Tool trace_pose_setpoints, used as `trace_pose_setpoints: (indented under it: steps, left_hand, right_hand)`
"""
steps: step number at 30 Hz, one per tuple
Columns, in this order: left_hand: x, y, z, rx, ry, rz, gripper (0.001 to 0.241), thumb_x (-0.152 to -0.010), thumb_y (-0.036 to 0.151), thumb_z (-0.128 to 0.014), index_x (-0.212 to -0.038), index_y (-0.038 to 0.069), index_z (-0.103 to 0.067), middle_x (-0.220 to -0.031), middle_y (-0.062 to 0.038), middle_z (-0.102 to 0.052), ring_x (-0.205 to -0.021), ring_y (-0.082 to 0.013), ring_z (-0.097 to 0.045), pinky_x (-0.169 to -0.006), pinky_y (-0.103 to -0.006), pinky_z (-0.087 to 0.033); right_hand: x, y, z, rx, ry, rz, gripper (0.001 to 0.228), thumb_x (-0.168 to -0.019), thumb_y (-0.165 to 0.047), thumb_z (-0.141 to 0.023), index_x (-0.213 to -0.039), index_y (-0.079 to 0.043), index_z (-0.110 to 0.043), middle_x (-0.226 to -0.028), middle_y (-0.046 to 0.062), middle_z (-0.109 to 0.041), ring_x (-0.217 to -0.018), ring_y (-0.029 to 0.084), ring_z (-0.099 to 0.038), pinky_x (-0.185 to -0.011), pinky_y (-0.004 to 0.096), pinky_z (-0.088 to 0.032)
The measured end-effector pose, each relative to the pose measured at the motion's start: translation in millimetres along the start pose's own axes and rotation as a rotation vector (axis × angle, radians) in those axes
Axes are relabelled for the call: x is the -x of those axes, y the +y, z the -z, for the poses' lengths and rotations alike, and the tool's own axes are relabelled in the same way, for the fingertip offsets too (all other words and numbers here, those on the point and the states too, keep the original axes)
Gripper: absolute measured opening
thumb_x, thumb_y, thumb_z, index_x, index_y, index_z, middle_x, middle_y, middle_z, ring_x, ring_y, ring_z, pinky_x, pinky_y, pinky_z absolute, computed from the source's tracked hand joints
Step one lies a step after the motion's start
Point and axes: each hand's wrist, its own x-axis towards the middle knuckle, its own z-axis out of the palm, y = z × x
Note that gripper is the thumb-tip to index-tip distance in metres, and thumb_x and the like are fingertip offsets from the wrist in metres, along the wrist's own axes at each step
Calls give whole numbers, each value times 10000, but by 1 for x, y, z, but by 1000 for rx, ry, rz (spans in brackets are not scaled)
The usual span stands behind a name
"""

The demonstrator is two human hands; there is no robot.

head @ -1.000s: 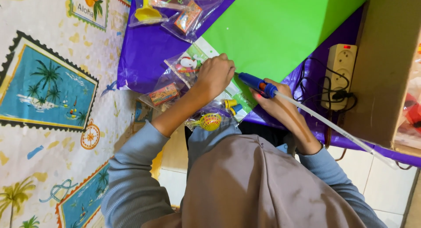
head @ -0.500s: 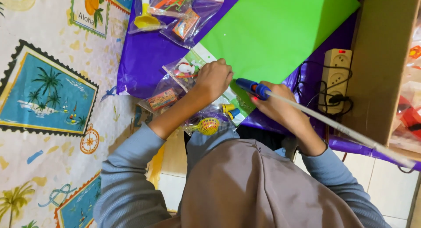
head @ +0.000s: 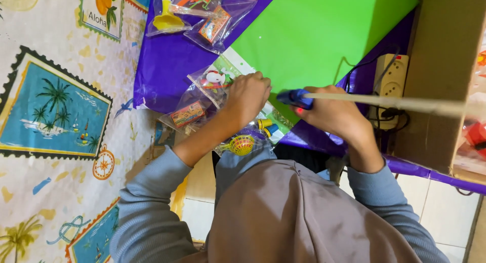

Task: Sealing plastic bags containing small toys using a hot glue gun.

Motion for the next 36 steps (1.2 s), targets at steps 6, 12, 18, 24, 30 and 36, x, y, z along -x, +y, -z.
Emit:
trace_pose_setpoints:
  steps: [6, 12, 18, 24, 30, 36]
  left_hand:
    - [2, -6, -46, -230, 210, -141, 80, -857, 184, -765, -847, 113, -730, -749, -82, -623, -752, -271, -652, -718, -407, -505]
    - [17, 29, -2, -387, 173, -184, 463, -699, 428, -921, -926, 55, -767, -927, -239, -709, -1020, -404, -664, -931, -511, -465]
    - [19, 48, 5, -514, 91, -110, 557, -754, 538, -818, -1044, 67, -756, -1178, -250, -675, -1276, -422, -538, -1144, -603, -319]
    - [14, 39, -21, -426, 123, -112, 404, -847, 397, -803, -978, 20, -739, -1069, -218, -612, -1179, -409, -543, -1109, -601, -334]
    - [13, 56, -3, -351, 340, -65, 143, -869, 84, -761, -887, -47, -709, -883, -228, -639, -1124, -462, -633, -1124, -657, -324]
    - [14, 60, -15, -309, 428, -101, 55, -839, -74, -648, -817, -74, -698, -859, -307, -651, -1074, -523, -645, -1108, -708, -326]
  right_hand:
    - [32, 0, 20, -190, 52, -105, 404, -839, -316, -739, -1119, -25, -731, -990, 344, -729, -1023, 574, -664, -862, 615, -538]
    - [38, 0, 21, -303, 94, -139, 371, -849, -323, -763, -1030, 0, -730, -947, 329, -729, -955, 523, -699, -795, 552, -559]
    - [33, 12, 20, -272, 70, -180, 474, -827, -429, -786, -1063, -19, -743, -943, 302, -738, -931, 473, -719, -724, 526, -566]
    - [33, 18, 9, -331, 98, -199, 485, -822, -409, -803, -1080, -3, -740, -944, 316, -732, -934, 488, -715, -718, 539, -566]
    - [28, 53, -6, -375, 207, -183, 478, -819, -430, -807, -1117, -60, -760, -961, 245, -754, -980, 441, -714, -788, 513, -559]
    - [25, 52, -21, -432, 295, -102, 407, -836, -401, -838, -1071, -78, -761, -935, 220, -755, -971, 421, -718, -804, 492, -562]
